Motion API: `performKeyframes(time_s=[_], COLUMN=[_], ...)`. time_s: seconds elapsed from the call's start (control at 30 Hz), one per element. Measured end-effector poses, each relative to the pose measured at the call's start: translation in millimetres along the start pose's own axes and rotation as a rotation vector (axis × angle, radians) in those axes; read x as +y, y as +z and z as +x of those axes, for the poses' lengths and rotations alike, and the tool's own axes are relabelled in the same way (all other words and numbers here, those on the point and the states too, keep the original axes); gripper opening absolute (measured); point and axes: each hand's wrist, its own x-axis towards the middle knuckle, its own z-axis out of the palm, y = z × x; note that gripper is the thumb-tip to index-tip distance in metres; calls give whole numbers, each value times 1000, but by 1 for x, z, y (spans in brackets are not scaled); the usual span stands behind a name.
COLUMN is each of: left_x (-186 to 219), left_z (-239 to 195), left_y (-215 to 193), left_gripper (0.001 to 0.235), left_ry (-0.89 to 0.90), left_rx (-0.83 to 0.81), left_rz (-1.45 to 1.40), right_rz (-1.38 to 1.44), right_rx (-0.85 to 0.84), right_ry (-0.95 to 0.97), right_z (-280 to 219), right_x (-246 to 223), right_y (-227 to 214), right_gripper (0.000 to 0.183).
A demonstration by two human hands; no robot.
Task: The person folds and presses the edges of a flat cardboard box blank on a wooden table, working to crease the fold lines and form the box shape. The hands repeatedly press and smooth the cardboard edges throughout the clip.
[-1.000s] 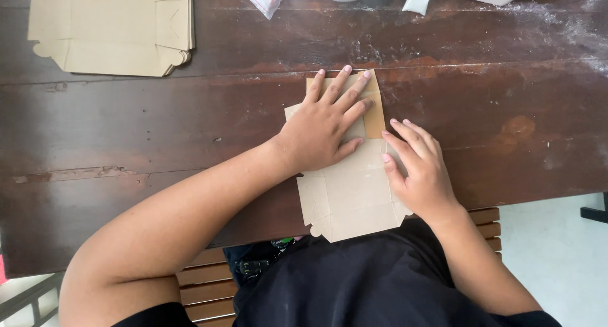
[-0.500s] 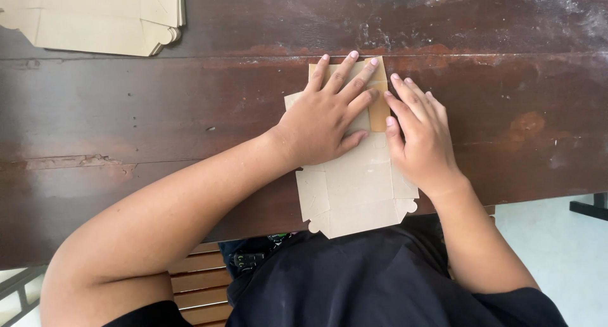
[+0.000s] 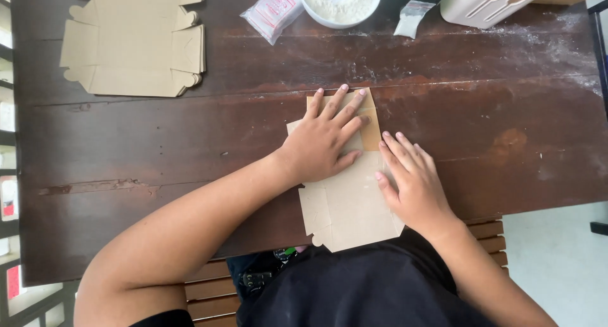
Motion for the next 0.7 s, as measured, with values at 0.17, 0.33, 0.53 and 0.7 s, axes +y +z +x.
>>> performKeyframes(time_s=[0.17, 0.33, 0.53, 0.7], left_x=[-1, -1, -2, -2], left_z=[1, 1, 2, 3], left_y=[0, -1, -2, 0], left_gripper=[60, 60, 61, 66], left_ry=[4, -1, 0, 9], left_rx=[24, 17, -13, 10], left_rz=[5, 0, 9, -8], right_rz=[-22, -30, -68, -117], right_rx=[-11, -7, 12, -76], right_ry=[-1, -26, -76, -86], right_z=[-2, 23, 57, 57], right_x=[-1, 10, 23, 5], right_y=[-1, 2, 3, -13], right_gripper=[51, 49, 45, 61])
